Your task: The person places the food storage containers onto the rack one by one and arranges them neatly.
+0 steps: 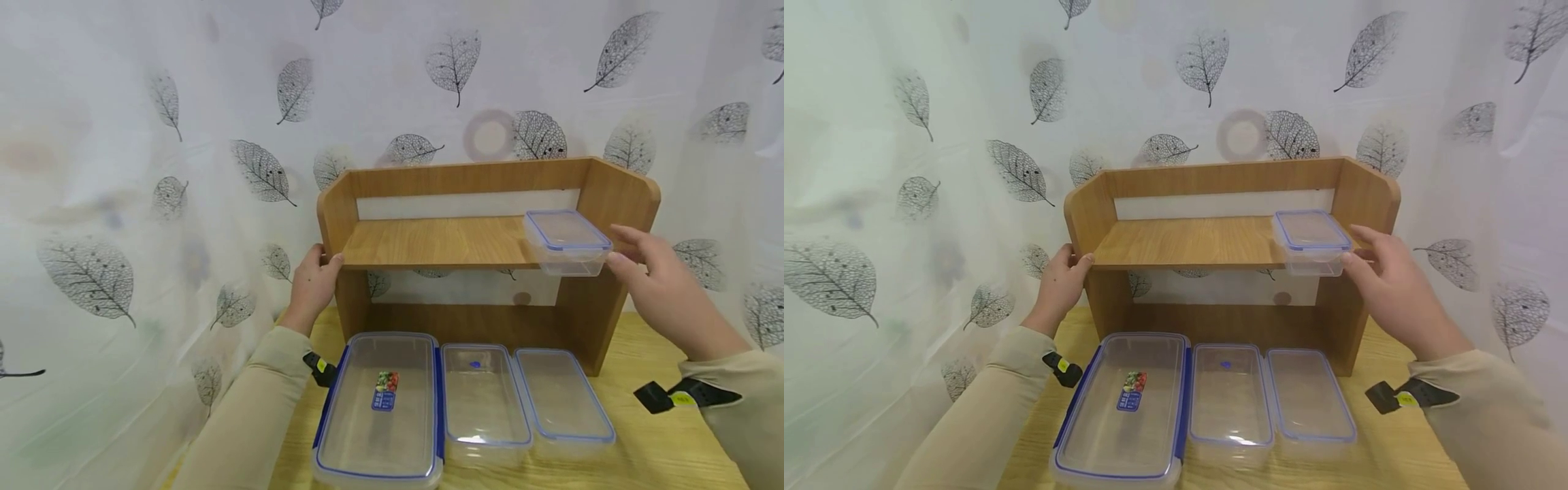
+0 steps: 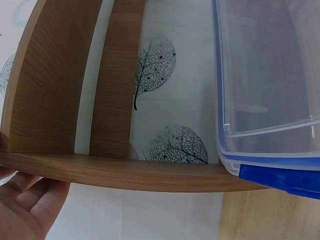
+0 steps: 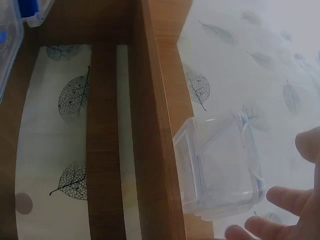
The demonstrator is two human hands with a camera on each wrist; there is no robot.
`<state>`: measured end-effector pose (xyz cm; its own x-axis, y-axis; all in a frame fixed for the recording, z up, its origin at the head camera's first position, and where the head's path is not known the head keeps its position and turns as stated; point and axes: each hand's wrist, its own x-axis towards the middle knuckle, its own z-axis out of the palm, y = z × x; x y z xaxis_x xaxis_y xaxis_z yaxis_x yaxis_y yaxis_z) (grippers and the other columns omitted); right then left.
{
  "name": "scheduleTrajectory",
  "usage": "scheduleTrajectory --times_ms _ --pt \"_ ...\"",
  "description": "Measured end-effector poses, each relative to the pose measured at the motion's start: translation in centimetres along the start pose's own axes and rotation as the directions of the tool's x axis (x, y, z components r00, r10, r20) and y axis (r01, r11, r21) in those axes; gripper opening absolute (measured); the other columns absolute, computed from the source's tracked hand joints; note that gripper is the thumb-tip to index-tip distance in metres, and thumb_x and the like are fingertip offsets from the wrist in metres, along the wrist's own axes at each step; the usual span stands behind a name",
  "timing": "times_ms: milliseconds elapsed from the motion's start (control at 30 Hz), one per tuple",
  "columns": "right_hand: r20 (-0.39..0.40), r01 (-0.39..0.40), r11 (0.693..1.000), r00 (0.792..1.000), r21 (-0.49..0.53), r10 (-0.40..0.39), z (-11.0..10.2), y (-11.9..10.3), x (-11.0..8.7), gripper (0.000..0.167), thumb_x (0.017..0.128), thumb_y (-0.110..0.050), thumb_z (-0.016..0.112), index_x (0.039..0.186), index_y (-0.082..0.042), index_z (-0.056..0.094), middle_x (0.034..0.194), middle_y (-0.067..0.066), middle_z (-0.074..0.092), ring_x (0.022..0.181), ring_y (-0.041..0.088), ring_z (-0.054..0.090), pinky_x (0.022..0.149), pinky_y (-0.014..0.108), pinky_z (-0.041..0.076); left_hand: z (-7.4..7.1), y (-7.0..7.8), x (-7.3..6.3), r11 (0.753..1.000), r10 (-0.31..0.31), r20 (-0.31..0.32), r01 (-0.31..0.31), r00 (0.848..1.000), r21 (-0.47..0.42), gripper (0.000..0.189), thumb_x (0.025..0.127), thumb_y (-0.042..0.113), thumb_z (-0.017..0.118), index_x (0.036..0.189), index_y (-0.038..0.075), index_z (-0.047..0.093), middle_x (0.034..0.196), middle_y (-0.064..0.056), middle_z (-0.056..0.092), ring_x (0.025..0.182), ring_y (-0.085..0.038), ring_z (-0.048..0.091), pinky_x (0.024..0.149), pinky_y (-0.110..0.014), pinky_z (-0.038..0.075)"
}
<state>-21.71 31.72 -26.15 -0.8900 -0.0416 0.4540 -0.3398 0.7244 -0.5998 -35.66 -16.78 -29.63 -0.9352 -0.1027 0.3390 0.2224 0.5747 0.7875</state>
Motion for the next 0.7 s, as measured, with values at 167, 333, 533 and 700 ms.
scheduleTrajectory --times_ms 167,333,533,700 --pt "-0.068 0.157 0.980 0.984 -0.125 -0.166 0.7 -0.7 -0.8 0.057 0.104 -0.024 0.054 0.157 -0.009 0.037 0.160 0.024 0.025 0.133 0.056 0.032 0.090 0.074 0.033 0.0 0.0 0.0 1.000 -0.010 0.005 0.010 1.000 -0.007 0.048 0.103 0.046 0.050 0.139 0.014 0.051 0.135 -0.015 0.060 0.118 -0.035 0.060 0.097 -0.052 0.051" --pt "-0.101 0.377 0.875 0.900 -0.304 -0.423 1.7 -0.8 -0.9 0.056 0.093 -0.023 0.068 0.146 -0.010 0.054 0.156 0.024 0.036 0.137 0.052 0.034 0.105 0.068 0.030 0.1 -0.2 0.0 1.000 -0.004 0.002 0.004 1.000 -0.013 0.047 0.103 0.045 0.051 0.139 0.014 0.052 0.134 -0.014 0.060 0.118 -0.035 0.060 0.098 -0.052 0.050" --pt "-0.095 0.509 0.753 0.800 -0.416 -0.593 2.4 -0.3 -0.5 0.056 0.093 -0.036 0.061 0.140 -0.006 0.059 0.149 0.028 0.043 0.140 0.049 0.035 0.118 0.060 0.021 0.0 -0.4 0.1 1.000 -0.001 0.004 0.001 1.000 -0.007 0.049 0.103 0.047 0.050 0.140 0.014 0.051 0.134 -0.014 0.060 0.117 -0.035 0.060 0.097 -0.052 0.051" --pt "-0.090 0.514 0.737 0.791 -0.439 -0.605 2.7 0.1 -0.3 0.057 0.093 -0.038 0.059 0.141 -0.006 0.058 0.148 0.028 0.045 0.139 0.050 0.036 0.118 0.060 0.021 0.0 -0.2 0.1 1.000 -0.011 0.013 0.011 1.000 -0.009 0.051 0.103 0.049 0.049 0.140 0.015 0.050 0.136 -0.014 0.059 0.118 -0.034 0.060 0.097 -0.052 0.052"
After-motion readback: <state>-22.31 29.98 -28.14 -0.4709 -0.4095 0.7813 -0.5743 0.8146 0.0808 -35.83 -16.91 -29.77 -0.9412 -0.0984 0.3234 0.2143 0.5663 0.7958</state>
